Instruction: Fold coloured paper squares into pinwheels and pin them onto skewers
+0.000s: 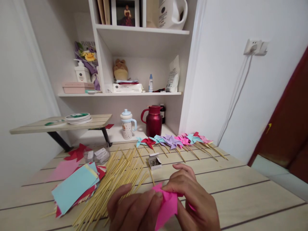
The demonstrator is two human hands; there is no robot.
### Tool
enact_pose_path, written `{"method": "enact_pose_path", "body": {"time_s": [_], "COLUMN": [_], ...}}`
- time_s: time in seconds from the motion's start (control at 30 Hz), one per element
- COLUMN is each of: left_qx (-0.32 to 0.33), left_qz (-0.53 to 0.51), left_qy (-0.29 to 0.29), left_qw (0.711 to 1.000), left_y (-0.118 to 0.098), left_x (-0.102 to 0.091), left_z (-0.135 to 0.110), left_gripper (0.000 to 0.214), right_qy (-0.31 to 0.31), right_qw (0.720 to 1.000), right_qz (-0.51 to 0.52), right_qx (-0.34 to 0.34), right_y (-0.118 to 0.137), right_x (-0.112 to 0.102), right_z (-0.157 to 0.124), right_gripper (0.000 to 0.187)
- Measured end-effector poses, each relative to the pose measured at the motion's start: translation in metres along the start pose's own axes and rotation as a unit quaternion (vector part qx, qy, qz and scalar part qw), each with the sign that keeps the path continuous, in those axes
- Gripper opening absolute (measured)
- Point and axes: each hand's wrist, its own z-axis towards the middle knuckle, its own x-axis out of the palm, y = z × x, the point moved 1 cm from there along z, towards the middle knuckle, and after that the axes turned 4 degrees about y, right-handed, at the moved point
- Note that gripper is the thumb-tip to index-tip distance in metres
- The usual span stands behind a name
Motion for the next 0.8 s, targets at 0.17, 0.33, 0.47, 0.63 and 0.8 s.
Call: {"method": "enact_pose_path", "body": {"time_s": [0.17, 0.33, 0.47, 0.63, 0.8], "left_qx": [-0.067, -0.160, -0.267, -0.439, -0.382], "left_qz": [-0.065, -0.092, -0.135, -0.178, -0.184], "left_qy": [0.065, 0.114, 0.090, 0.115, 0.104], "left_qw": [0.994, 0.976, 0.950, 0.873, 0.900], "left_y": [0.011, 0.017, 0.015, 0.015, 0.015], "left_x": [0.004, 0.019, 0.022, 0.023, 0.022], "left_z": [0.004, -0.002, -0.005, -0.007, -0.004], "left_gripper": [0.020, 0.008, 0.005, 0.032, 0.019], "right_qy": [0.028, 0.084, 0.080, 0.068, 0.058], "right_qw": [0.986, 0.927, 0.899, 0.915, 0.962], "right_qz": [0.081, 0.160, 0.200, 0.164, 0.077], "right_qx": [0.143, 0.328, 0.383, 0.363, 0.256], "right_y": [-0.014, -0.020, -0.018, -0.018, -0.018], "right_x": [0.008, 0.008, 0.006, 0.006, 0.007], "right_z": [-0.001, 0.002, 0.004, 0.003, 0.000], "right_gripper": [0.015, 0.012, 0.010, 0.008, 0.009]}}
